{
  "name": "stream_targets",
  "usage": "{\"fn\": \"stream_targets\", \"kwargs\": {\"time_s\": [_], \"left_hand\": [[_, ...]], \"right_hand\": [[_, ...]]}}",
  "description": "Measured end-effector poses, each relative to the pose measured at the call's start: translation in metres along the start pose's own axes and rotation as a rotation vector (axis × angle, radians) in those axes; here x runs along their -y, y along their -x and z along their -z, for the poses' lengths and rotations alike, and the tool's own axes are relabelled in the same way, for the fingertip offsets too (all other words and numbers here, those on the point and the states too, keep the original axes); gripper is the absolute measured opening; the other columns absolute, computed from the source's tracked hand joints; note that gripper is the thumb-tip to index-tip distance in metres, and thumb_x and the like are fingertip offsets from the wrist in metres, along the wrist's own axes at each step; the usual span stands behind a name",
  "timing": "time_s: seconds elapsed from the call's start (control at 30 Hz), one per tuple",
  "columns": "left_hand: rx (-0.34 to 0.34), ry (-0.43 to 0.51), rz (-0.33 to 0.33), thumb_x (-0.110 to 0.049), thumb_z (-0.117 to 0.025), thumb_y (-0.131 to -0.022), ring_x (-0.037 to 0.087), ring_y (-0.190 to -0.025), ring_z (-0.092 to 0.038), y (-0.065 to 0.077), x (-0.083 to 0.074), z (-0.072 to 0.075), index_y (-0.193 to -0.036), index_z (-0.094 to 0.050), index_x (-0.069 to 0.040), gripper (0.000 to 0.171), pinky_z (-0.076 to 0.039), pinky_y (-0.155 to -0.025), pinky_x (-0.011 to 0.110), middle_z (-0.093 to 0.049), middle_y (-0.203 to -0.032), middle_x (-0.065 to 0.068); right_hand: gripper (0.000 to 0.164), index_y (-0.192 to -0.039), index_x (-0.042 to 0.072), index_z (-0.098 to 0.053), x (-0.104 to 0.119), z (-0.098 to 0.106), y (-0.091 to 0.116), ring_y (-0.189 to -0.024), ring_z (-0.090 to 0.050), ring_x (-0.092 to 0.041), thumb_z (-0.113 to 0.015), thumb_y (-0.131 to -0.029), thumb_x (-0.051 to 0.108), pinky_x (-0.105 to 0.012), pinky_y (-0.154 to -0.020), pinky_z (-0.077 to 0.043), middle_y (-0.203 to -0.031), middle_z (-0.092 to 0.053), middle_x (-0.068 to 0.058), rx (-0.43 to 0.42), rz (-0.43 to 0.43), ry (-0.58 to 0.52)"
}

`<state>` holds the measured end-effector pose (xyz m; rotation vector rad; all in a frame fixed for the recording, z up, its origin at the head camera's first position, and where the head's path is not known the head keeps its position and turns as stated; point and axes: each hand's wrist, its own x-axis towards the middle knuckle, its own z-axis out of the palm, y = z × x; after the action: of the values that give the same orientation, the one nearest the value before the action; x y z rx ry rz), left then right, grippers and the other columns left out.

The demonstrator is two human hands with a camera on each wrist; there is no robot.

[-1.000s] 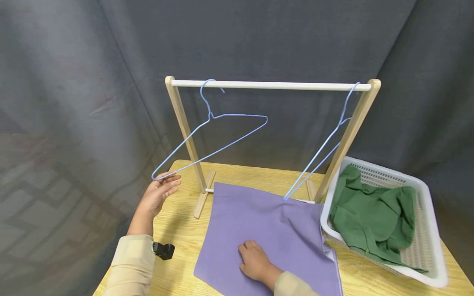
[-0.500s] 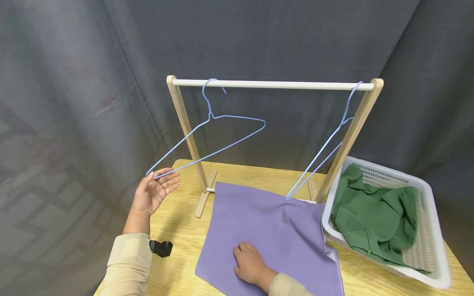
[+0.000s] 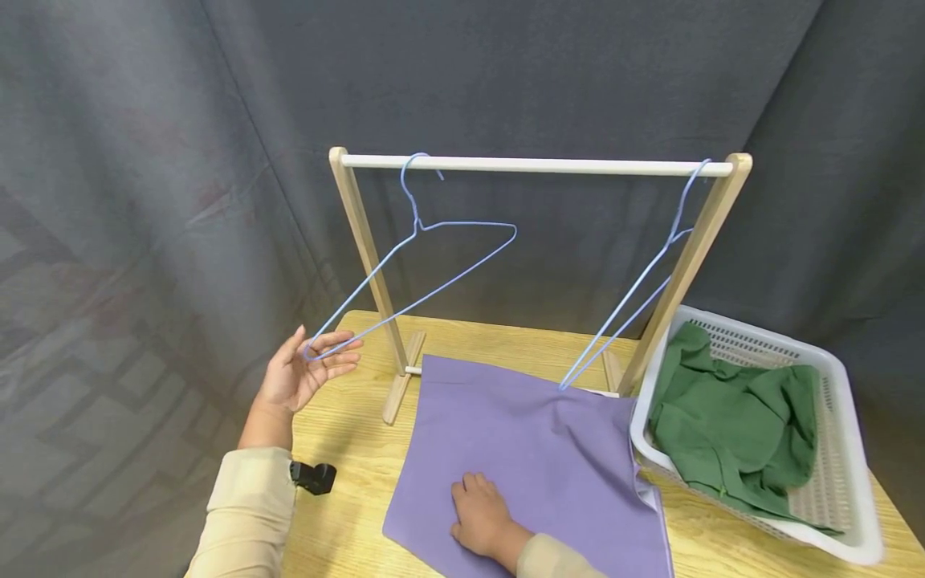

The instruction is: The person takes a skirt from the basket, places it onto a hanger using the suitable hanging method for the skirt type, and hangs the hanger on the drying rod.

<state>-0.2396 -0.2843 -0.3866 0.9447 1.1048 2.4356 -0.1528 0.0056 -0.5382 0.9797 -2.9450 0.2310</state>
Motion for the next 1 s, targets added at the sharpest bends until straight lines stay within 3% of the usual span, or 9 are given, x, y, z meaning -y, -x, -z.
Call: {"fn": "stream_targets", "kwargs": {"time_s": [0.13, 0.4, 0.6, 0.8, 1.0], "left_hand": [[-0.013, -0.064, 0.073, -0.019, 0.002, -0.094, 0.034, -0.106, -0.046, -0.005, -0.003, -0.004, -0.120, -0.040, 0.012, 0.058, -0.034, -0.090, 0.042, -0.044, -0.121, 0.024], [-0.133, -0.336, 0.236, -0.012, -0.011, -0.096, 0.026, -0.098, -0.054, -0.016, -0.011, -0.018, -0.121, -0.040, 0.010, 0.044, -0.043, -0.081, 0.036, -0.054, -0.113, 0.014], [-0.226, -0.468, 0.355, -0.021, -0.019, -0.097, 0.019, -0.088, -0.056, -0.026, -0.015, -0.027, -0.118, -0.043, 0.008, 0.043, -0.047, -0.073, 0.032, -0.059, -0.105, 0.007], [-0.338, -0.607, 0.473, -0.035, -0.023, -0.095, 0.016, -0.080, -0.055, -0.034, -0.019, -0.035, -0.121, -0.034, 0.012, 0.055, -0.045, -0.069, 0.030, -0.059, -0.100, 0.003], [-0.387, -0.659, 0.532, -0.041, -0.025, -0.093, 0.012, -0.069, -0.053, -0.040, -0.019, -0.039, -0.121, -0.034, 0.012, 0.061, -0.042, -0.058, 0.022, -0.058, -0.095, 0.004]], "right_hand": [[0.053, -0.099, 0.001, -0.056, 0.002, -0.002, -0.001, -0.082, -0.043, -0.021, -0.071, -0.062, 0.036, -0.033, -0.073, -0.039, -0.085, -0.044, -0.007, -0.018, 0.010, 0.008], [0.064, -0.105, -0.002, -0.054, 0.006, -0.004, -0.003, -0.086, -0.043, -0.023, -0.072, -0.059, 0.040, -0.034, -0.074, -0.038, -0.090, -0.047, -0.009, -0.026, -0.017, -0.020], [0.072, -0.108, -0.004, -0.053, 0.009, -0.004, -0.005, -0.088, -0.042, -0.023, -0.072, -0.058, 0.045, -0.035, -0.076, -0.037, -0.094, -0.047, -0.010, 0.016, -0.039, -0.017], [0.071, -0.108, -0.004, -0.053, 0.010, -0.004, -0.006, -0.090, -0.042, -0.024, -0.071, -0.060, 0.045, -0.035, -0.078, -0.036, -0.095, -0.046, -0.011, 0.040, -0.040, 0.015], [0.066, -0.105, -0.004, -0.055, 0.009, -0.004, -0.005, -0.088, -0.042, -0.023, -0.071, -0.062, 0.042, -0.035, -0.077, -0.037, -0.093, -0.047, -0.011, 0.014, -0.036, 0.024]]}}
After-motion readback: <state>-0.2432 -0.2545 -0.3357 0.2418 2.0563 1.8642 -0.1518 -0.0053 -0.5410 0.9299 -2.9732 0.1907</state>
